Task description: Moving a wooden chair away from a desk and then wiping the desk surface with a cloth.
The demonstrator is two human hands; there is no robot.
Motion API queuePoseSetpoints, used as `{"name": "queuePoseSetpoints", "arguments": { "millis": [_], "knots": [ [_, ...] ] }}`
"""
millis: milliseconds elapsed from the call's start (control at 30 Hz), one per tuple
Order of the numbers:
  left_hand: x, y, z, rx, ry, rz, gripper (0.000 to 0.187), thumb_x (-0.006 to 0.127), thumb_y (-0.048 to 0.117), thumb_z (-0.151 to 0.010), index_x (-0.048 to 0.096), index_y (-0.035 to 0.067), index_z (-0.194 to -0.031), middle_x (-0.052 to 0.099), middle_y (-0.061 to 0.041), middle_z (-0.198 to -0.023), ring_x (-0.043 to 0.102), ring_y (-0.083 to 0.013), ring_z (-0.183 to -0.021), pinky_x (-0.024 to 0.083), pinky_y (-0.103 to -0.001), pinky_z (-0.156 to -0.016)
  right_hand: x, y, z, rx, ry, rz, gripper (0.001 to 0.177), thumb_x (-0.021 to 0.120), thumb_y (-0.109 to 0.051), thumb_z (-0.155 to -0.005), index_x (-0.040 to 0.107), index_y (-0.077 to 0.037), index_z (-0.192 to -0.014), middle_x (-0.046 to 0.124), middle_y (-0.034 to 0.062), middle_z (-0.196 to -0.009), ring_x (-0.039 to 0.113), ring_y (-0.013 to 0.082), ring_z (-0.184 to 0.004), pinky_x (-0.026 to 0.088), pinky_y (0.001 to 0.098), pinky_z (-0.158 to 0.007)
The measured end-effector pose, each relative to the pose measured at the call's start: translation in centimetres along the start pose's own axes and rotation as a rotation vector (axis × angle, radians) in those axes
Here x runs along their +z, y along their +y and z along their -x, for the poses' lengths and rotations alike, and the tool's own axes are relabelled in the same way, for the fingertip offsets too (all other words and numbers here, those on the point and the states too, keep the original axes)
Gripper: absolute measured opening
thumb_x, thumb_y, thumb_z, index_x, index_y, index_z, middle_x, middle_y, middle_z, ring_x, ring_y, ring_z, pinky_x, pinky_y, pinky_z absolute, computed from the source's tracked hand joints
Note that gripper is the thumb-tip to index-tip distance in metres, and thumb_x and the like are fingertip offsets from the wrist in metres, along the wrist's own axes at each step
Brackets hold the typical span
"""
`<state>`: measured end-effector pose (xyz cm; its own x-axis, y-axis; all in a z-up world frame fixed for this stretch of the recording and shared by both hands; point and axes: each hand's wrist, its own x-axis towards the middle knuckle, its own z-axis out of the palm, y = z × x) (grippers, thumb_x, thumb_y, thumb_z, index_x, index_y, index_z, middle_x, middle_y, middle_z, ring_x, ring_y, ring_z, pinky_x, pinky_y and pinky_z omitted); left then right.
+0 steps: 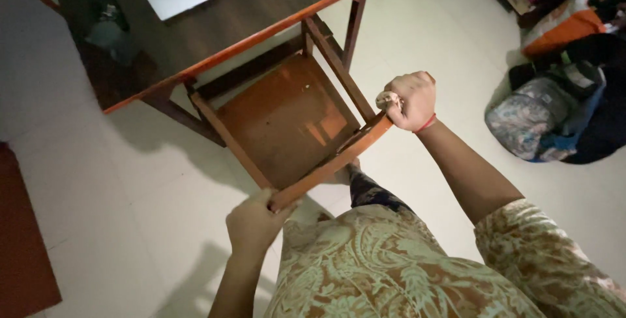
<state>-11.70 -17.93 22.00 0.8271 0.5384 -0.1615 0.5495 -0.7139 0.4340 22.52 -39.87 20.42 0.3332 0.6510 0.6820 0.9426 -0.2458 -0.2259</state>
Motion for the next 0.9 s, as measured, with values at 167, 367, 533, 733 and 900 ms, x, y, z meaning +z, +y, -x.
{"name": "queuePoseSetpoints", "arguments": {
  "millis": [167,367,533,733,900],
  "knots": [
    [0.8,-5.5,-5.1,0.280,0.455,-0.007,0.060,0.086,0.068,-0.064,0.066,0.012,-0.074,0.061,-0.002,-0.064,0.059,-0.0178,-0.054,0.049,-0.034,-0.051,3.3,0.0,-1.9,0.063,-0.011,0.031,0.011,0.061,-0.025,-0.078,0.062,-0.014,-0.076,0.059,0.0053,-0.072,0.058,0.0305,-0.071,0.042,0.0432,-0.074],
    [-0.3,-9.1,-9.3,0.526,0.632,-0.051,0.060,0.092,0.063,-0.064,0.061,0.011,-0.067,0.056,-0.001,-0.059,0.052,-0.0163,-0.048,0.045,-0.032,-0.045,5.2,-0.9,-2.8,0.093,0.003,0.086,0.012,0.062,-0.024,-0.082,0.062,-0.012,-0.081,0.062,0.0059,-0.077,0.060,0.0299,-0.075,0.043,0.0437,-0.075],
    [-2.1,-10.7,-13.3,0.517,0.607,-0.061,0.060,0.091,0.062,-0.065,0.060,0.011,-0.069,0.057,-0.001,-0.062,0.053,-0.0157,-0.050,0.045,-0.032,-0.046,7.6,-0.2,-5.2,0.091,0.041,0.116,0.014,0.061,-0.027,-0.085,0.061,-0.013,-0.083,0.064,0.0062,-0.080,0.063,0.0298,-0.078,0.044,0.0435,-0.075],
    [-3.2,-11.1,-18.2,0.431,0.554,-0.136,0.060,0.092,0.059,-0.061,0.057,0.011,-0.068,0.059,-0.003,-0.067,0.056,-0.0191,-0.057,0.048,-0.033,-0.052,9.9,2.3,-8.3,0.099,0.057,0.131,0.019,0.060,-0.031,-0.077,0.062,-0.013,-0.079,0.062,0.0084,-0.073,0.060,0.0321,-0.068,0.044,0.0452,-0.067],
    [-3.1,-10.6,-20.1,0.366,0.577,-0.101,0.064,0.091,0.064,-0.065,0.056,0.011,-0.070,0.061,-0.002,-0.071,0.057,-0.0183,-0.060,0.048,-0.032,-0.054,10.8,3.5,-10.4,0.097,0.102,0.133,0.018,0.059,-0.031,-0.078,0.059,-0.014,-0.073,0.059,0.0068,-0.069,0.059,0.0312,-0.065,0.045,0.0449,-0.065]
  ]
}}
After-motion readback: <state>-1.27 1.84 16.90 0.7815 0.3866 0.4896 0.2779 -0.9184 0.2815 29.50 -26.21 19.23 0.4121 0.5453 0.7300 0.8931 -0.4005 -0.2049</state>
